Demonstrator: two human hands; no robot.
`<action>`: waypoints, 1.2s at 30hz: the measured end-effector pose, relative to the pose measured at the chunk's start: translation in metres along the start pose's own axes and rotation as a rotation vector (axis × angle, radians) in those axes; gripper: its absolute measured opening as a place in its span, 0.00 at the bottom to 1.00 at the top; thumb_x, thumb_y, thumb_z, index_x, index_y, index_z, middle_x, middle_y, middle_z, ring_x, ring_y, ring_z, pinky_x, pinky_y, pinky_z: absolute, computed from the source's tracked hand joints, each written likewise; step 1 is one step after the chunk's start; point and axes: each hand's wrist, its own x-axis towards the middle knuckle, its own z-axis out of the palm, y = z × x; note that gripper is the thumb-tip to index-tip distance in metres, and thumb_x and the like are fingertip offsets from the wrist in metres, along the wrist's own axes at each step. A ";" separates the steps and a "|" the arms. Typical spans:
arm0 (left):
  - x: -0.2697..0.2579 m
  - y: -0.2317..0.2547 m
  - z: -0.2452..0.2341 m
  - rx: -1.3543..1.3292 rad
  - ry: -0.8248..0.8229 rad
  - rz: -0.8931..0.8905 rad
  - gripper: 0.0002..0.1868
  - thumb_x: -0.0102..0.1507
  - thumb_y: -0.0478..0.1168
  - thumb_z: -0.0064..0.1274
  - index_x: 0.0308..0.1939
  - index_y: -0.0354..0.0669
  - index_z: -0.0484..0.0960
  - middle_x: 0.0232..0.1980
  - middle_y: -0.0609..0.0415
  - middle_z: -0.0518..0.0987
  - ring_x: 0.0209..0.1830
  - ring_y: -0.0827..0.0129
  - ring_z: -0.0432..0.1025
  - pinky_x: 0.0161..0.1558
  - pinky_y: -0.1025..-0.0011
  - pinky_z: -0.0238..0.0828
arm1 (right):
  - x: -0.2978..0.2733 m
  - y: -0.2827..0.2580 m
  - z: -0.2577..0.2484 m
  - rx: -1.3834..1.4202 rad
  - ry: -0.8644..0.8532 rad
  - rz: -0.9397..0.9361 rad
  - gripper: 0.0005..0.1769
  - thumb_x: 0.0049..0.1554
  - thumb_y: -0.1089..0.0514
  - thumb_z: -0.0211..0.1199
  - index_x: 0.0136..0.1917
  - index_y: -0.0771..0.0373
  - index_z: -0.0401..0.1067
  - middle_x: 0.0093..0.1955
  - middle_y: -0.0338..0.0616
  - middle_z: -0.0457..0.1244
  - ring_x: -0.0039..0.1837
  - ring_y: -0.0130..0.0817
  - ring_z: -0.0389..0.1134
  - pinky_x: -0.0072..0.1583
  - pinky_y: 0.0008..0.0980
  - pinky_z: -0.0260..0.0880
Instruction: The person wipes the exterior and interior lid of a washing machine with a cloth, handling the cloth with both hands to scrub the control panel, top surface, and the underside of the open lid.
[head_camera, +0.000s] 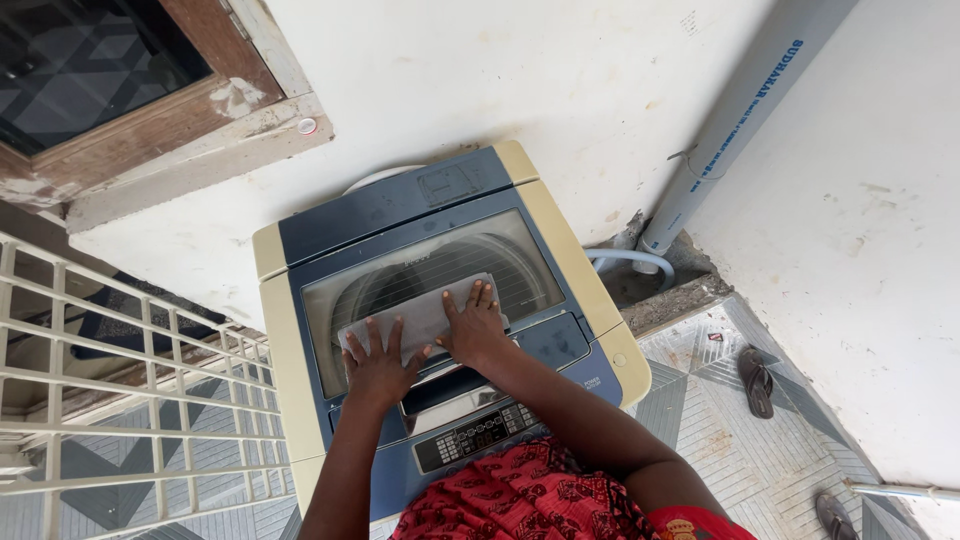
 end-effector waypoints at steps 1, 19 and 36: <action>0.010 -0.005 0.001 -0.022 0.081 0.029 0.49 0.61 0.81 0.23 0.82 0.73 0.37 0.85 0.43 0.25 0.79 0.30 0.15 0.74 0.36 0.23 | 0.005 0.000 -0.003 -0.013 -0.021 -0.014 0.54 0.59 0.32 0.61 0.85 0.54 0.39 0.81 0.85 0.29 0.82 0.80 0.28 0.78 0.62 0.42; 0.113 -0.044 -0.011 -0.061 0.177 -0.008 0.46 0.62 0.80 0.24 0.81 0.77 0.36 0.84 0.42 0.19 0.81 0.38 0.12 0.74 0.36 0.11 | 0.102 -0.005 -0.036 -0.032 0.083 -0.067 0.56 0.53 0.24 0.63 0.84 0.45 0.44 0.82 0.79 0.33 0.84 0.72 0.30 0.79 0.57 0.42; 0.006 -0.053 0.010 0.021 0.048 -0.065 0.47 0.64 0.76 0.29 0.82 0.74 0.34 0.83 0.38 0.22 0.82 0.42 0.13 0.76 0.42 0.15 | 0.005 -0.046 -0.001 -0.137 -0.106 -0.025 0.54 0.61 0.34 0.61 0.87 0.55 0.40 0.70 0.81 0.53 0.82 0.84 0.37 0.75 0.63 0.55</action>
